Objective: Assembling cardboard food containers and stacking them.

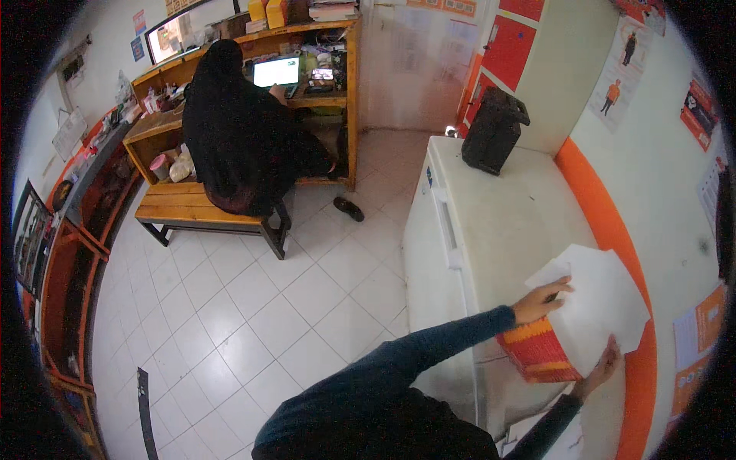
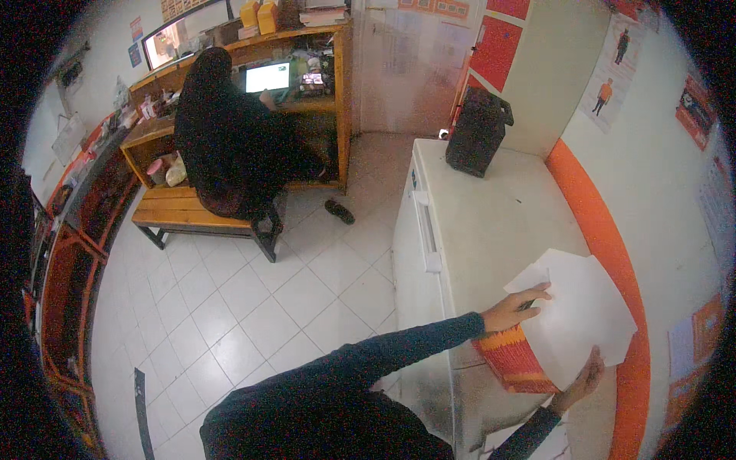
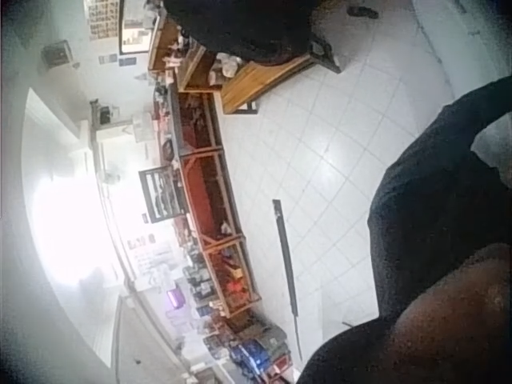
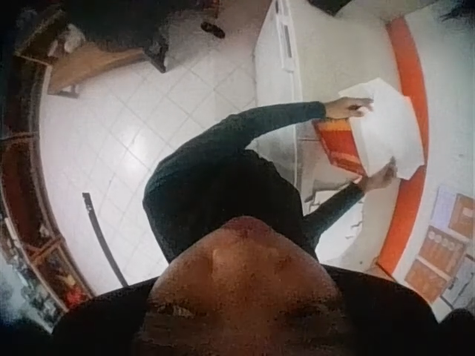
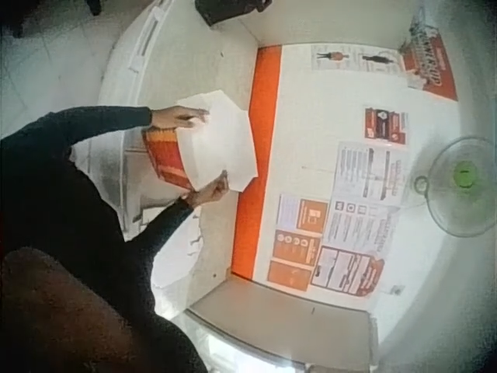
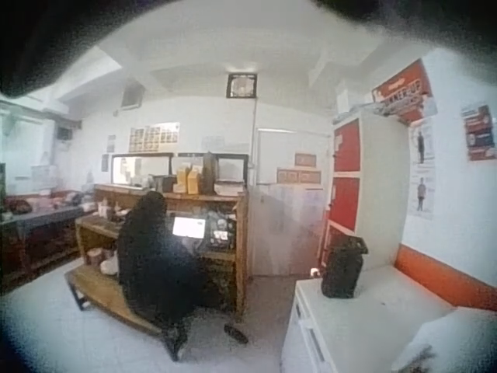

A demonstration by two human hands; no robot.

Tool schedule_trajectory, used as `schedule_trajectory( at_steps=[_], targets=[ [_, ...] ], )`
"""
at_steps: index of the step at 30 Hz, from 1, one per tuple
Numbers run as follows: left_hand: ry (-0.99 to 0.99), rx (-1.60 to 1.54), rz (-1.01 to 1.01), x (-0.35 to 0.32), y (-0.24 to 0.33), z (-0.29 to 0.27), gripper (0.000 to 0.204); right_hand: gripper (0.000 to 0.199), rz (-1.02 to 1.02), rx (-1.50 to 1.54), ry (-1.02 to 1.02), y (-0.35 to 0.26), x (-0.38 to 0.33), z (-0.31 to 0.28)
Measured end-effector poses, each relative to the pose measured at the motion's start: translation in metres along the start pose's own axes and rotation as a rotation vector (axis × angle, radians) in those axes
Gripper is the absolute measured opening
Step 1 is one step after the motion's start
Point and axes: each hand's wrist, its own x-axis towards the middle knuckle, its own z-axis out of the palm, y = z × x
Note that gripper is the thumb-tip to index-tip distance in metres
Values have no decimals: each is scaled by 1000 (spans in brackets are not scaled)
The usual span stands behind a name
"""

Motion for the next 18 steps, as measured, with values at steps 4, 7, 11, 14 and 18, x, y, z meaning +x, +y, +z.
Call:
schedule_trajectory(
  at_steps=[4, 7, 11, 14, 18],
  targets=[
    [94, 117, 60, -35, 17, 3, 36, 37, 96, -282, -65, -21, -69, -49],
    [158, 118, 48, -68, 26, 2, 35, 88, -12, -1010, -542, -42, -156, -94],
    [261, 49, -44, -109, 26, 15, 32, 68, 536, -1459, -811, -63, -256, -110],
    [313, -5, -173, -142, 22, 39, 26, 56, 428, -1104, -798, -73, -259, -125],
    [271, 83, -243, -180, 19, 71, 21, 44, 370, -786, -766, -86, -239, -142]
  ],
)
